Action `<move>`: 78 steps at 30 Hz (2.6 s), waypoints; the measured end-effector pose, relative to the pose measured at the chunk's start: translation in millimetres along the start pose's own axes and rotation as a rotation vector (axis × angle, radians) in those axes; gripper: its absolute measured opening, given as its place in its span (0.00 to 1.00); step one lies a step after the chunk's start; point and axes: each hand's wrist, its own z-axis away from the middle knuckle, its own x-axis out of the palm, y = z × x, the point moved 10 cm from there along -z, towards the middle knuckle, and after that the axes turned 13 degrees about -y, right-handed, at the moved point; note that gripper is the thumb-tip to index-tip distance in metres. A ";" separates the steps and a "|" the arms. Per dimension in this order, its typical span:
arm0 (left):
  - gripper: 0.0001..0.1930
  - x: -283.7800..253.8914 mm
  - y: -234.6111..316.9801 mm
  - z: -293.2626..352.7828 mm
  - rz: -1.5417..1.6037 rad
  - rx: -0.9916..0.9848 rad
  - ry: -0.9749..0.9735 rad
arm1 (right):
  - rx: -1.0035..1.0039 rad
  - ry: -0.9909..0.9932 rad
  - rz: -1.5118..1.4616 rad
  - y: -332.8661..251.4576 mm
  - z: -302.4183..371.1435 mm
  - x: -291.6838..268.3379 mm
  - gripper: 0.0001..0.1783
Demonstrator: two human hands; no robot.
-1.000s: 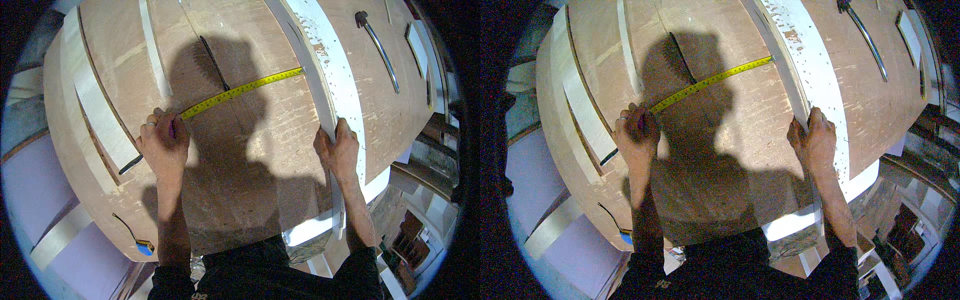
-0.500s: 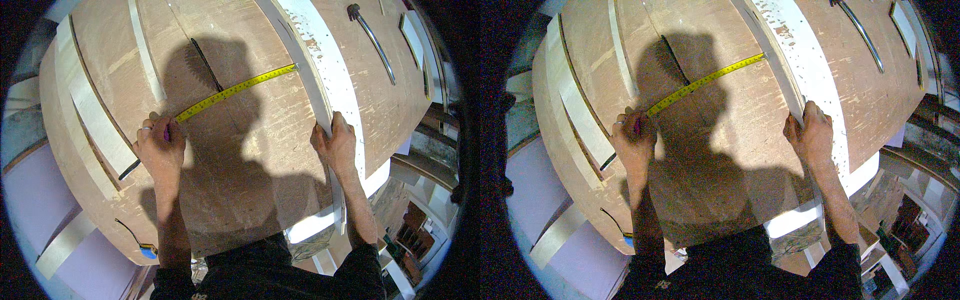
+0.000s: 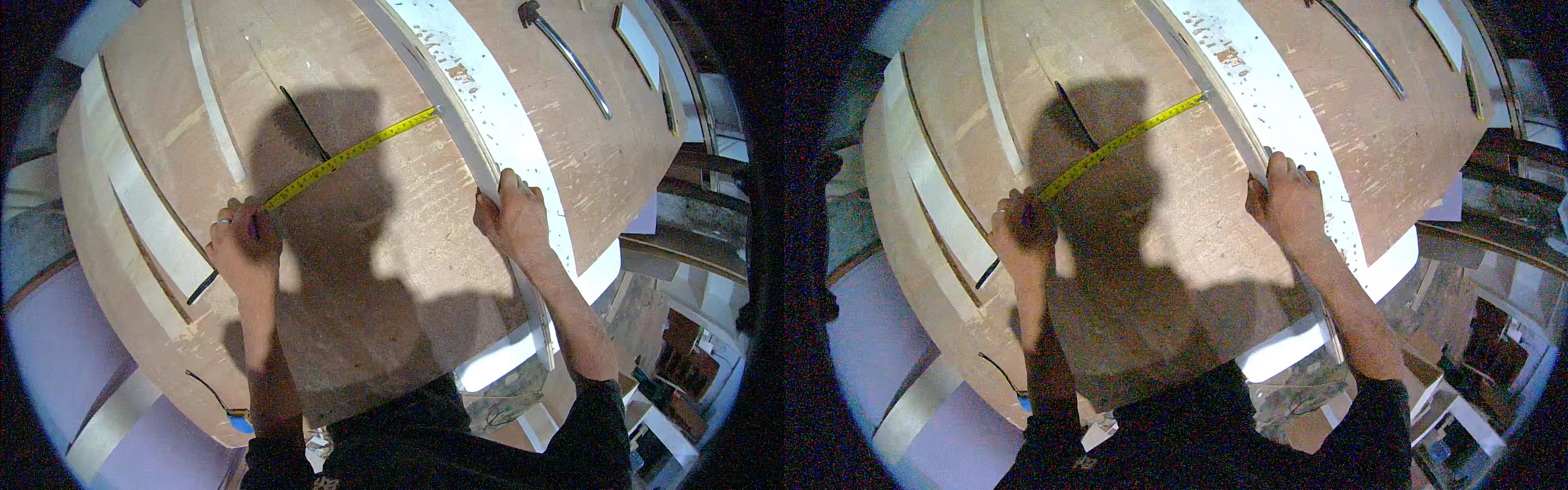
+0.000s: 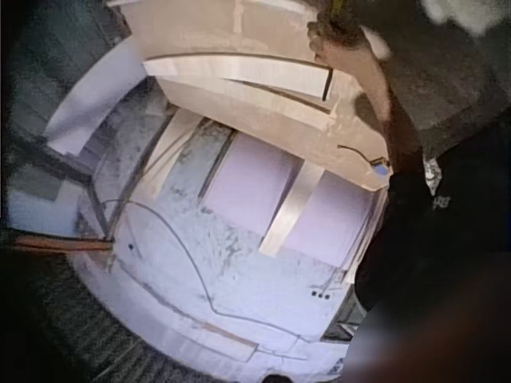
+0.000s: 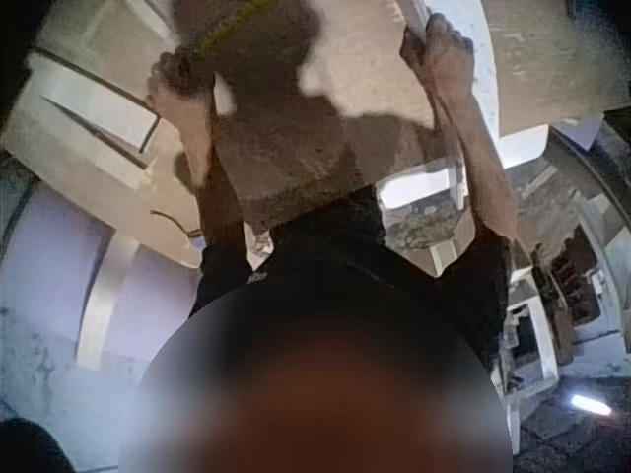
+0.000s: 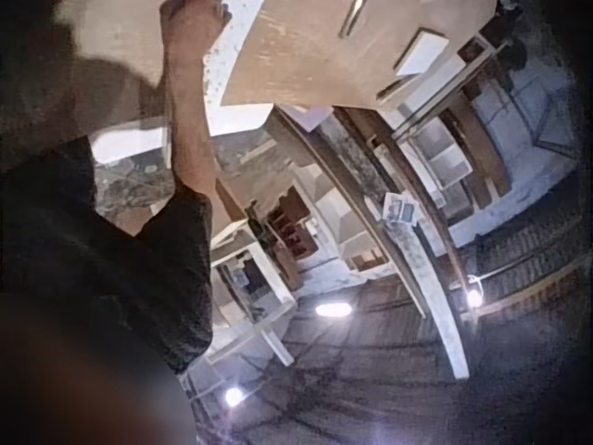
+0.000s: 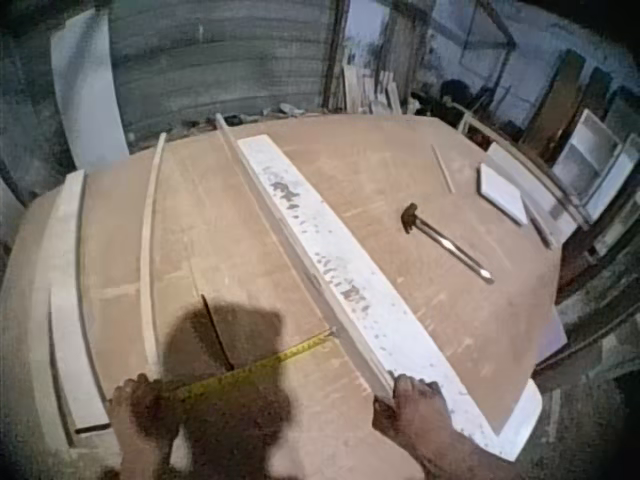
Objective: The person aligns and secures wooden strips to a white board using a hammer and nails. They measure the board with a tape measure and mark it with a pen, then hammer nails into the wood to fasten the pieces together.
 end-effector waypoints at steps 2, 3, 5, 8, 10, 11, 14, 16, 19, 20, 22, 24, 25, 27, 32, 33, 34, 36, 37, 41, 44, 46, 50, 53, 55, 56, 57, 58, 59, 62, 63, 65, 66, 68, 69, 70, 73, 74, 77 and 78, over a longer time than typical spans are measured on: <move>0.08 -3.6 2.3 0.3 -0.019 0.001 0.016 | -0.015 0.020 0.021 -2.1 1.5 -1.7 0.17; 0.07 -4.9 5.2 0.5 -0.044 0.014 0.014 | -0.008 0.008 0.011 -1.0 1.9 -0.6 0.17; 0.07 -1.1 2.3 -1.2 -0.072 -0.045 -0.064 | -0.015 0.017 -0.002 -1.4 3.1 -1.7 0.17; 0.10 -6.3 3.8 -1.5 -0.037 -0.063 -0.048 | 0.025 0.012 0.031 -0.2 3.0 -0.9 0.19; 0.11 -11.4 8.9 0.5 -0.034 -0.032 -0.003 | 0.040 -0.003 0.018 0.3 3.2 0.0 0.17; 0.11 -10.3 8.5 0.8 -0.029 -0.043 -0.009 | 0.021 0.035 0.003 -2.2 4.1 -3.6 0.18; 0.12 -14.6 10.4 4.8 -0.048 -0.036 0.059 | 0.015 0.029 -0.016 -2.2 4.7 -3.5 0.18; 0.12 -10.8 10.2 4.6 -0.049 -0.040 0.033 | 0.026 -0.023 0.017 -0.8 3.1 0.9 0.18; 0.12 -5.9 9.7 3.5 -0.047 -0.056 -0.010 | 0.021 -0.054 0.038 1.3 1.2 2.9 0.17; 0.13 -5.1 10.0 3.4 -0.048 -0.059 -0.020 | 0.015 -0.067 0.037 1.5 1.1 4.0 0.17; 0.13 -4.0 8.1 3.4 -0.018 -0.089 -0.035 | -0.007 -0.055 0.050 0.0 0.9 2.2 0.17; 0.13 -6.3 7.3 4.4 -0.002 -0.106 -0.011 | -0.022 -0.039 0.048 -1.3 1.2 0.2 0.17; 0.13 -7.0 8.4 4.6 -0.011 -0.099 0.000 | -0.032 -0.021 0.050 -2.6 1.6 -1.4 0.17; 0.14 -8.1 9.7 5.1 -0.029 -0.086 0.019 | -0.028 -0.029 0.030 -1.6 1.1 -0.5 0.17; 0.13 -2.8 4.7 4.1 -0.008 -0.111 0.001 | -0.044 0.016 0.027 -2.1 1.4 -1.8 0.16; 0.13 -1.2 3.5 3.8 -0.015 -0.124 -0.016 | -0.037 0.003 0.035 -1.6 1.1 0.1 0.16; 0.13 0.2 2.8 3.6 -0.023 -0.137 -0.031 | -0.029 -0.014 0.023 0.2 0.5 1.6 0.16; 0.12 -4.7 4.4 4.5 0.017 -0.124 0.012 | -0.009 -0.047 0.035 2.1 0.0 4.7 0.18; 0.12 -4.3 3.7 4.7 0.037 -0.135 0.007 | -0.002 -0.059 0.060 2.2 -0.4 5.8 0.19; 0.12 -1.0 3.4 3.6 -0.016 -0.155 -0.049 | -0.025 -0.019 0.026 -0.6 0.8 1.0 0.15; 0.13 -4.0 3.6 4.2 0.015 -0.143 -0.006 | 0.008 -0.065 0.062 1.4 -0.2 5.0 0.19; 0.13 -4.2 5.3 4.4 -0.009 -0.128 0.009 | -0.001 -0.054 0.054 0.7 0.0 4.0 0.19; 0.13 -2.9 2.5 5.8 0.003 -0.151 0.015 | -0.018 -0.041 0.069 -0.6 0.4 3.4 0.20; 0.13 -1.8 1.8 6.2 0.004 -0.157 0.004 | -0.019 -0.037 0.059 -0.6 0.6 3.6 0.20; 0.13 -0.6 1.2 6.2 0.014 -0.160 -0.008 | -0.023 -0.033 0.055 -1.4 0.9 3.3 0.19; 0.13 -1.4 1.8 6.2 0.014 -0.154 0.001 | -0.027 -0.030 0.056 -1.9 1.1 2.9 0.19; 0.13 -2.1 2.5 6.2 0.014 -0.147 0.010 | -0.022 -0.034 0.070 -2.0 1.1 3.4 0.19; 0.14 -2.8 3.3 6.2 0.014 -0.140 0.018 | -0.012 -0.039 0.058 -0.7 1.2 3.6 0.19; 0.14 -3.2 3.7 6.1 0.011 -0.137 0.024 | -0.022 -0.029 0.043 -1.7 1.6 2.6 0.19; 0.14 -1.7 2.9 5.8 0.002 -0.150 0.005 | -0.007 -0.035 0.050 -0.5 1.7 2.5 0.19; 0.14 -1.6 2.9 5.4 0.005 -0.149 0.001 | -0.010 -0.035 0.032 -0.7 1.7 2.4 0.19; 0.14 0.7 1.3 4.8 0.002 -0.166 -0.028 | 0.001 -0.046 0.034 0.1 1.4 3.2 0.20; 0.14 0.2 1.4 4.7 0.007 -0.164 -0.025 | -0.004 -0.047 0.021 -0.3 1.3 3.1 0.20; 0.14 -0.5 1.6 4.6 0.017 -0.159 -0.018 | 0.007 -0.059 0.029 0.2 1.2 3.8 0.20; 0.14 -1.4 2.1 4.6 0.009 -0.155 -0.009 | 0.002 -0.062 0.020 -0.3 1.2 3.7 0.19; 0.14 -2.0 2.5 4.8 0.003 -0.150 0.000 | 0.008 -0.069 0.027 0.0 1.4 4.0 0.19; 0.14 -1.6 2.2 5.1 -0.017 -0.152 0.002 | -0.004 -0.065 0.030 -1.4 2.1 2.4 0.19; 0.14 -1.9 3.2 5.3 -0.036 -0.145 0.006 | -0.005 -0.068 0.030 -1.5 2.3 2.4 0.19; 0.14 -2.7 4.1 5.2 -0.047 -0.140 0.014 | -0.007 -0.062 0.039 -1.6 2.0 2.2 0.19; 0.14 -2.8 4.1 5.2 -0.048 -0.142 0.013 | -0.004 -0.060 0.054 -1.6 1.6 2.6 0.19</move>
